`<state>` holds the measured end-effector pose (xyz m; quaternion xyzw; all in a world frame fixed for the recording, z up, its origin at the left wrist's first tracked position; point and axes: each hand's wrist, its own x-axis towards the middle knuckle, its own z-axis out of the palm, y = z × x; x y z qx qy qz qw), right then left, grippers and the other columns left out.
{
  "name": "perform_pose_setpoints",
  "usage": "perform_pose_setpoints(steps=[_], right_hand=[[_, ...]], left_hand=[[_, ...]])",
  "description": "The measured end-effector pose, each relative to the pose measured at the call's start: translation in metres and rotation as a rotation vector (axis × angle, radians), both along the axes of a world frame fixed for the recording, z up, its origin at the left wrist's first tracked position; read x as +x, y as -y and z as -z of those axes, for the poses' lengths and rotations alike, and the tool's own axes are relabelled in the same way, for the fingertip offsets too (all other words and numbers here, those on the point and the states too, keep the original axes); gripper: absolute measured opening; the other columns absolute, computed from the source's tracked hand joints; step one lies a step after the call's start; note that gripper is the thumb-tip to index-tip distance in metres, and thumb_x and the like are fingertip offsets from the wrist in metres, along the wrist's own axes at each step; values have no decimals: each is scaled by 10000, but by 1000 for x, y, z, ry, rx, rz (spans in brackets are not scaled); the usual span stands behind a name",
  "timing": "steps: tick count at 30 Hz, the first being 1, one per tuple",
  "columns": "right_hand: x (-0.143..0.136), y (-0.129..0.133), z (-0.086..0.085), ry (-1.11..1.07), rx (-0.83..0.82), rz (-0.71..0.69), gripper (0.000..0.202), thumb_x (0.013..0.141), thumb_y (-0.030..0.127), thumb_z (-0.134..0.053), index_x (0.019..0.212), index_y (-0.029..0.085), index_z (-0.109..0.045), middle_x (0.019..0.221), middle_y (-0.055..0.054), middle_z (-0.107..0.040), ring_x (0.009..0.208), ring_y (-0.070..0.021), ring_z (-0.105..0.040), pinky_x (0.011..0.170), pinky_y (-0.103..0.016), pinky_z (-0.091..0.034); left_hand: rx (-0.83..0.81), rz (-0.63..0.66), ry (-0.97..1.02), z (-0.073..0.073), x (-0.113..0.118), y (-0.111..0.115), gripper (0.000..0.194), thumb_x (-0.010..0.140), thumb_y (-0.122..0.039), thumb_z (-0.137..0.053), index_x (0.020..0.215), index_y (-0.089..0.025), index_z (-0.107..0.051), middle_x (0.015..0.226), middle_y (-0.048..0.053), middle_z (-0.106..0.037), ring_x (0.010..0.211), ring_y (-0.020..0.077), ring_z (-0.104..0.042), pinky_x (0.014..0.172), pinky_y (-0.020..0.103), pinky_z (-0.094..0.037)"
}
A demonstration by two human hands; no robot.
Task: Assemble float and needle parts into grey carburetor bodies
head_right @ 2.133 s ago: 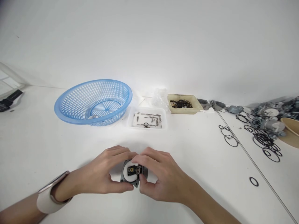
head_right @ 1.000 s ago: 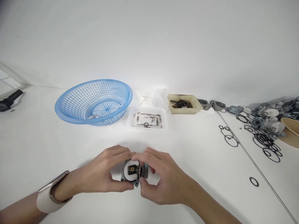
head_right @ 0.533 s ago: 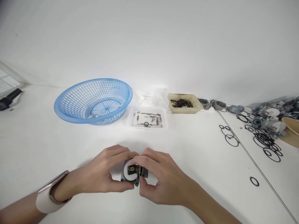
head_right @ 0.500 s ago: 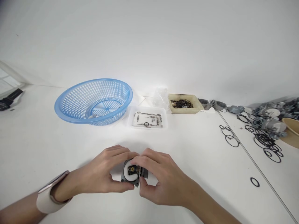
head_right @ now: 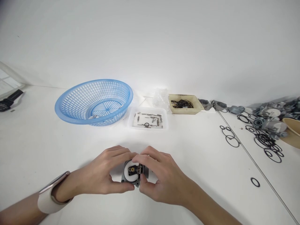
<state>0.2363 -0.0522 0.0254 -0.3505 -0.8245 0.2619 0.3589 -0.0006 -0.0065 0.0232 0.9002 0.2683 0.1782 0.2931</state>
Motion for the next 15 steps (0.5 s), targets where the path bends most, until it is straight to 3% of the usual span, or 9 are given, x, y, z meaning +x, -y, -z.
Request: perform_pose_setpoints(steps=[15], right_hand=[[1, 1, -2, 25, -7, 0, 461, 819, 17, -552, 1224, 225, -622, 960, -22, -622, 747, -140, -550, 640, -260, -499]], left_hand=[[15, -3, -6, 1, 0, 0, 525, 829, -452, -845, 1247, -228, -619, 918, -11, -693, 807, 204, -672, 821, 357, -503]])
